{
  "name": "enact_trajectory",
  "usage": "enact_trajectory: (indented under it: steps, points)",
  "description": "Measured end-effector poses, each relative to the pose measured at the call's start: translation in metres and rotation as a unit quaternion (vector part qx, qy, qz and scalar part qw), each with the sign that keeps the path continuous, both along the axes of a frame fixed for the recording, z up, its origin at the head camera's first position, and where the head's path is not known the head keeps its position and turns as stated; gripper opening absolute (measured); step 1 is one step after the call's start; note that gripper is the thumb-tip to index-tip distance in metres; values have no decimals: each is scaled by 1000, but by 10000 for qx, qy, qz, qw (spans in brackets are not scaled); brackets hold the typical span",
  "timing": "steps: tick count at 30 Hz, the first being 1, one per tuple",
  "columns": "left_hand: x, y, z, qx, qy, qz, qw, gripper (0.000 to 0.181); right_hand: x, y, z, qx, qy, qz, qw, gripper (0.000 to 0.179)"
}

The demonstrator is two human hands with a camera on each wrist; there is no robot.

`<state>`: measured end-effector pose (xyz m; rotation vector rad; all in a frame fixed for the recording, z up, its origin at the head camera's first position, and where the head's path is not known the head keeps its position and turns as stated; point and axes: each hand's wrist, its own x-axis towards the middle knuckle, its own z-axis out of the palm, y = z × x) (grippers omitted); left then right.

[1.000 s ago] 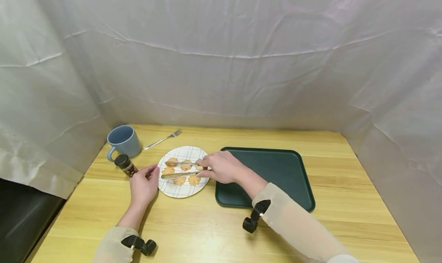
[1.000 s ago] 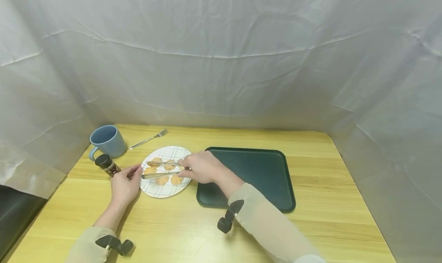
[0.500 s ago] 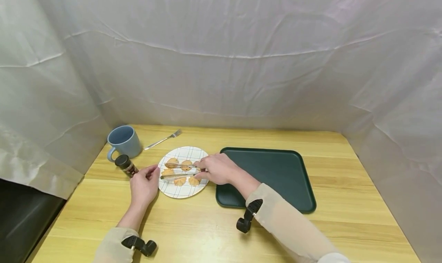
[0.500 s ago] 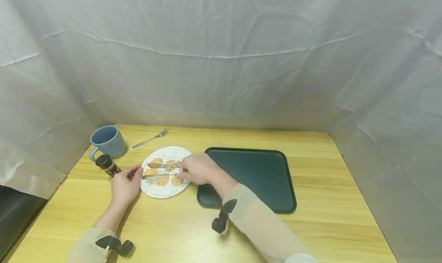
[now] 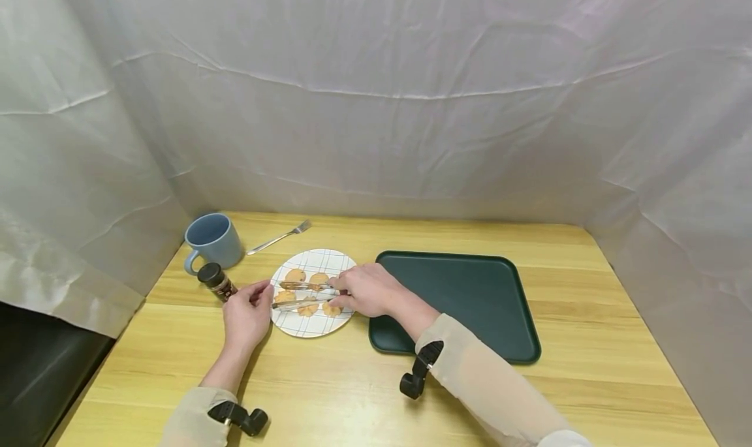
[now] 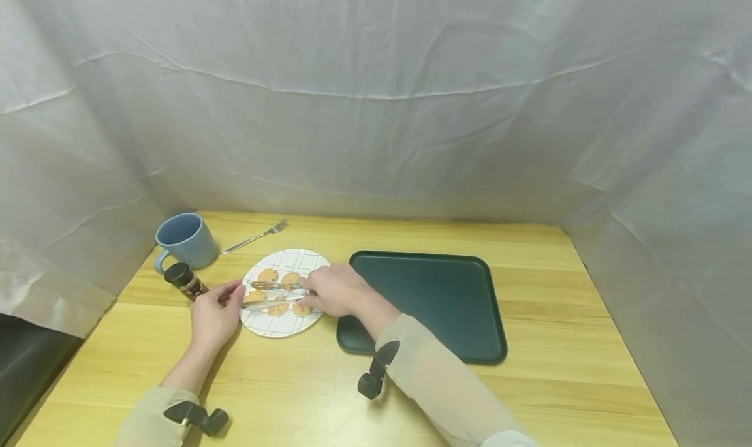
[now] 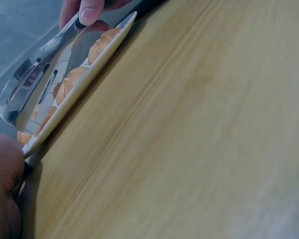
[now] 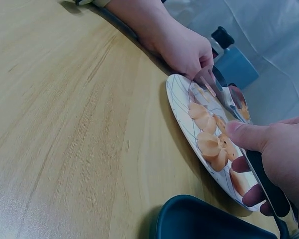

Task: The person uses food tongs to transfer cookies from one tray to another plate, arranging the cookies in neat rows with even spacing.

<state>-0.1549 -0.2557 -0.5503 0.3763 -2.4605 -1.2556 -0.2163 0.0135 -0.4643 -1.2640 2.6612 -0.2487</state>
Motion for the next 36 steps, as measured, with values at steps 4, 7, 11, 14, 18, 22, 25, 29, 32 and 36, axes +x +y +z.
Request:
enact_trajectory:
  steps: [4,7,11,14,18,22,25,29,32,36]
  points:
    - [0,2,0,35,9,-4,10000,25,0,0,-1,36,13,-17,10000,53]
    - [0,4,0,34,76,-14,10000,24,1,0,-2,21,-3,-40,10000,52]
    - [1,6,1,4,244,-35,9997,22,1,1,-2,10,-42,-67,10000,53]
    - [1,6,2,-15,272,-29,9996,21,1,1,-1,24,-59,-60,10000,54]
    - [1,6,2,-10,239,-33,9997,21,1,1,1,37,-89,-61,9999,54]
    - [1,7,3,-25,277,-47,9996,21,1,2,2,28,-96,-59,9999,54]
    - [0,7,3,-39,287,-60,9996,21,0,2,2,16,-82,-55,9999,54]
    - [-1,7,2,-37,236,-72,9997,22,1,3,3,-4,-41,-41,10000,52]
    - [-2,7,2,-41,223,-85,9997,22,1,4,6,-9,-37,-33,10000,51]
    - [-3,6,1,-45,223,-109,9997,23,3,6,11,10,-62,-84,9999,52]
